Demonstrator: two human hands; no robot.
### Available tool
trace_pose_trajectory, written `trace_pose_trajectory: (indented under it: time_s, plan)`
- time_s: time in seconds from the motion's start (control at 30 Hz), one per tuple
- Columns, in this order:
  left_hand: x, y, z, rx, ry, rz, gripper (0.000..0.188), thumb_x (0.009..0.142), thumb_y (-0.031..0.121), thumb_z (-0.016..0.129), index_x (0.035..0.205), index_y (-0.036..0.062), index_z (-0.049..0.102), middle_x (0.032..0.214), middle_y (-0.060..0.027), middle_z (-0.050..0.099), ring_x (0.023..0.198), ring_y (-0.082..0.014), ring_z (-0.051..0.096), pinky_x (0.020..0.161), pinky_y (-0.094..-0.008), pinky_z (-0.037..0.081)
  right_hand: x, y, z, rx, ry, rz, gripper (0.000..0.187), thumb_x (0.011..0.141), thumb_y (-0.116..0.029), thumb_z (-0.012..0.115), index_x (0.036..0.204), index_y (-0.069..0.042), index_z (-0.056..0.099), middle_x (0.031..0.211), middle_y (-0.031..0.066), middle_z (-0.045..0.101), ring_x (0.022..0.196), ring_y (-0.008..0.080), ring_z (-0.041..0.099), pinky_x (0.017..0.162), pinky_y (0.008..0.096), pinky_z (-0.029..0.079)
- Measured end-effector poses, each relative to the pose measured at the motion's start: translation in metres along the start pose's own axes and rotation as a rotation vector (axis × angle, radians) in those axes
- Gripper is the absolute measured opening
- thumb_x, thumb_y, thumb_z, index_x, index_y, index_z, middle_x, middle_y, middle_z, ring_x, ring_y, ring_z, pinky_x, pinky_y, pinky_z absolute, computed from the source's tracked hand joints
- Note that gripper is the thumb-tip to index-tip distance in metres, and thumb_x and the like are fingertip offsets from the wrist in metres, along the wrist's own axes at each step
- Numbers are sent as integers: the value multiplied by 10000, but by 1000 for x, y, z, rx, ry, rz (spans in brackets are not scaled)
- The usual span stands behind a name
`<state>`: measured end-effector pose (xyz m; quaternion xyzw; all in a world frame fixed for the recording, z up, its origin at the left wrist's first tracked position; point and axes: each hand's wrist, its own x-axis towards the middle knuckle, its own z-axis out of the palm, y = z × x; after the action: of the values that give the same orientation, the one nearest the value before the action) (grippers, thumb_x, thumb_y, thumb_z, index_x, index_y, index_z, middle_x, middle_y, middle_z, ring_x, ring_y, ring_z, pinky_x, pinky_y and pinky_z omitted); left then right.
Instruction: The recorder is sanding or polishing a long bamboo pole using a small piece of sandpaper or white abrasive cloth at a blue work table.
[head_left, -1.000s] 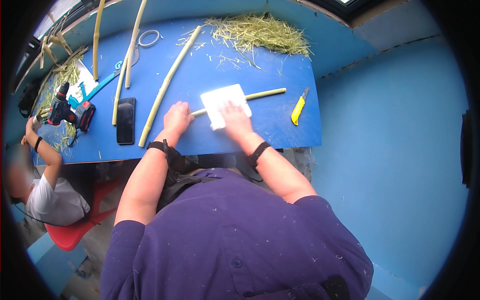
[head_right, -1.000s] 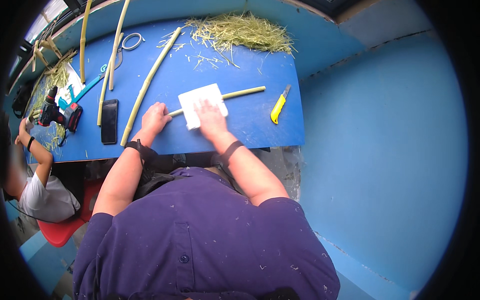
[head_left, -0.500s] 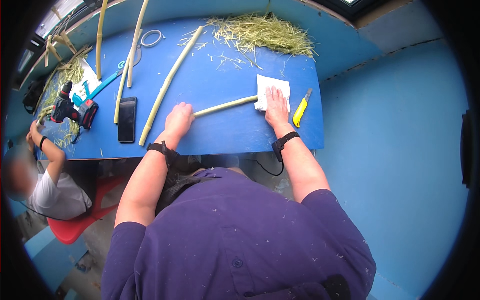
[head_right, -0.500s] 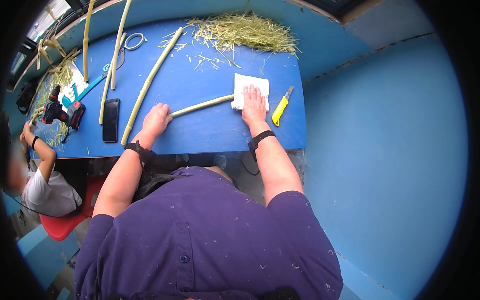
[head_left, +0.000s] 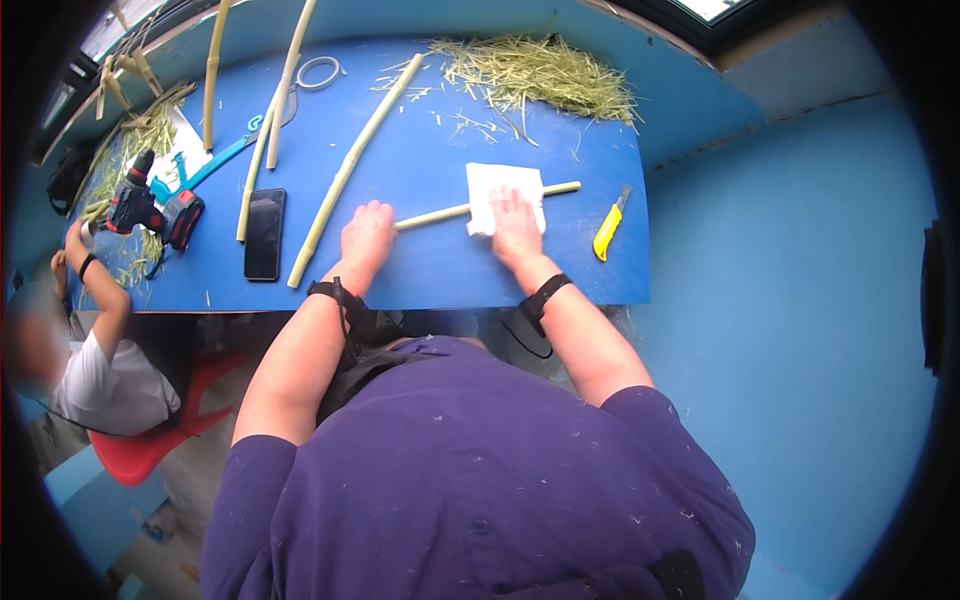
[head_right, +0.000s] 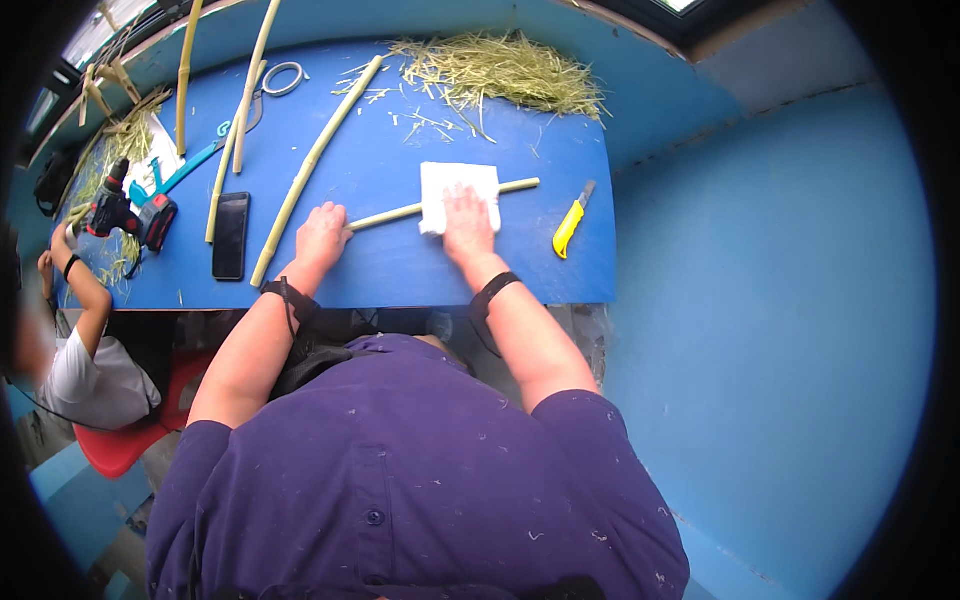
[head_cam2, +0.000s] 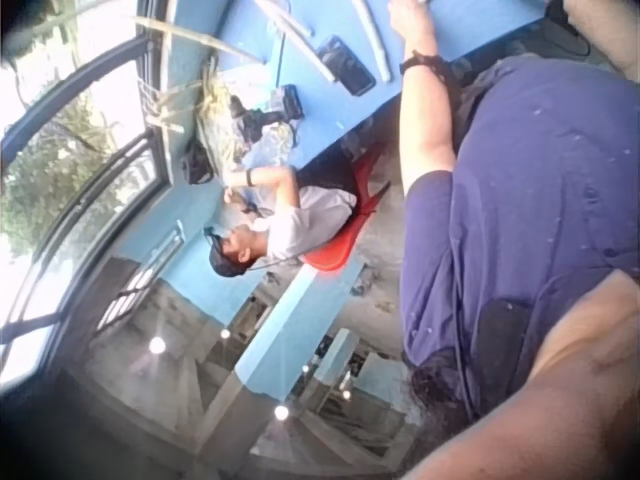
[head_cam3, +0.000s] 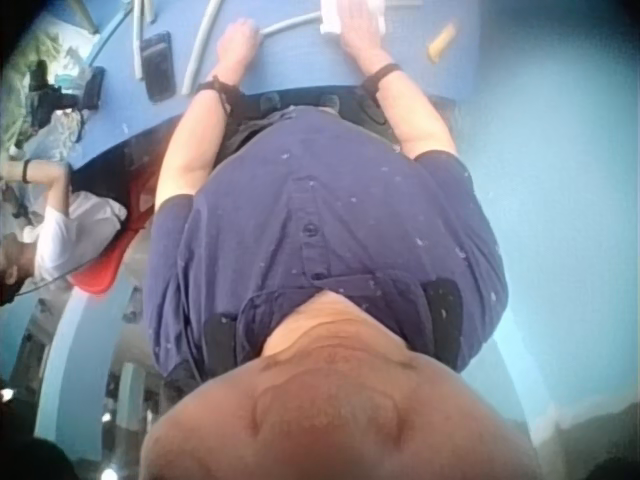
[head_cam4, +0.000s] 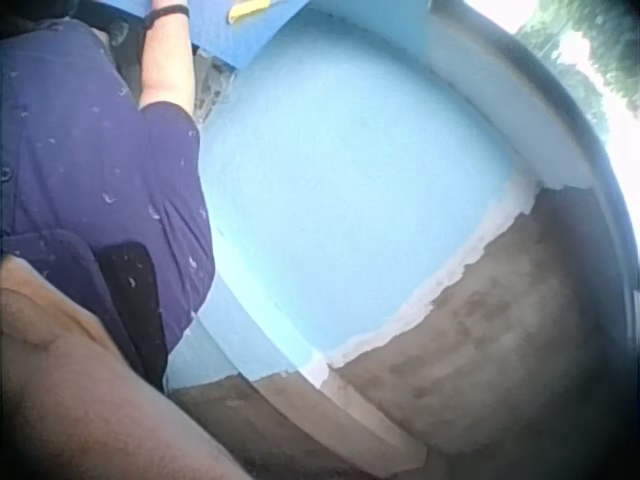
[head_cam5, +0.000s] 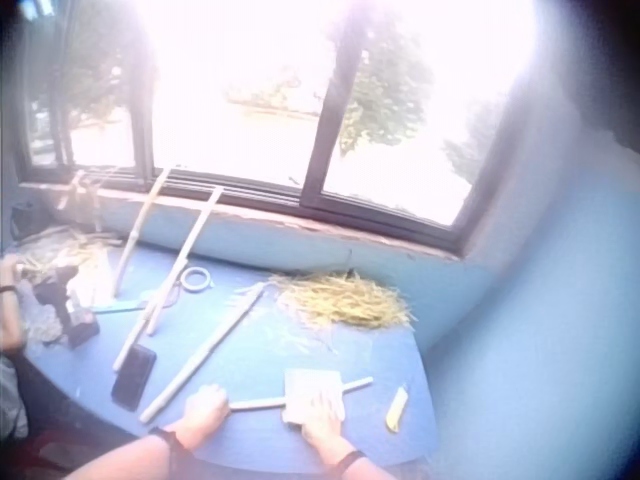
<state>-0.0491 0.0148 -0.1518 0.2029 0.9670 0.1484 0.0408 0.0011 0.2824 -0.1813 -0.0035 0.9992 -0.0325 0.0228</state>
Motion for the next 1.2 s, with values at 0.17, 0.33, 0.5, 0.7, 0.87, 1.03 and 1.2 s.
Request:
trace_pose_trajectory:
  time_s: [0.17, 0.33, 0.5, 0.7, 0.87, 1.03, 1.2]
  plan:
    - [8, 1, -1, -40, -59, -26, 250, 732, 161, 723, 891, 71, 553, 941, -85, 572, 935, -296, 572, 776, -432, 507, -9, -90, -7, 92, -18, -233, 532, 869, -119, 451, 1397, -83, 396, 1456, 145, 380, 1367, 321, 325, 1115, 484, 260]
    - [4, -3, -7, -48, -50, -3, 224, 737, 159, 721, 849, 67, 550, 923, -94, 574, 935, -301, 577, 773, -436, 507, -10, -47, -3, 83, 56, -222, 539, 826, -102, 485, 1363, -73, 444, 1399, 150, 456, 1314, 301, 415, 1085, 467, 311]
    - [0, -3, -9, -61, -88, 10, 216, 738, 152, 715, 853, 62, 555, 930, -103, 578, 925, -311, 583, 776, -437, 508, -4, 46, -23, 52, 121, -7, 565, 749, 30, 531, 1307, -42, 478, 1344, 165, 498, 1234, 351, 470, 1005, 426, 401]
    - [-9, -13, -16, -108, -159, 49, 195, 745, 154, 705, 862, 73, 571, 914, -108, 586, 920, -315, 592, 778, -436, 501, 48, 1, -110, 629, 63, 82, 362, 825, -8, 495, 1176, -16, 584, 1108, 151, 644, 1026, 308, 619, 851, 362, 488]
    - [-17, -14, -27, -137, -272, 42, 189, 743, 179, 702, 855, 78, 587, 896, -118, 600, 905, -319, 605, 776, -433, 496, 94, -50, -98, 1211, -396, -44, 326, 826, -94, 529, 1134, -28, 613, 972, 62, 665, 868, 198, 652, 747, 367, 520]
    - [-29, -24, -24, -177, -361, 52, 195, 713, 185, 729, 792, 70, 594, 855, -104, 603, 851, -314, 610, 737, -415, 486, 120, -92, -71, 1385, -611, 125, 361, 783, -102, 554, 1130, -15, 603, 990, 108, 657, 853, 238, 653, 701, 413, 543]
    - [-37, -32, -24, -173, -380, 53, 202, 723, 200, 714, 821, 60, 606, 876, -118, 608, 876, -324, 609, 759, -423, 489, 124, -114, -59, 993, -624, 264, 299, 775, -109, 496, 1020, -17, 642, 856, 125, 663, 696, 267, 649, 585, 405, 519]
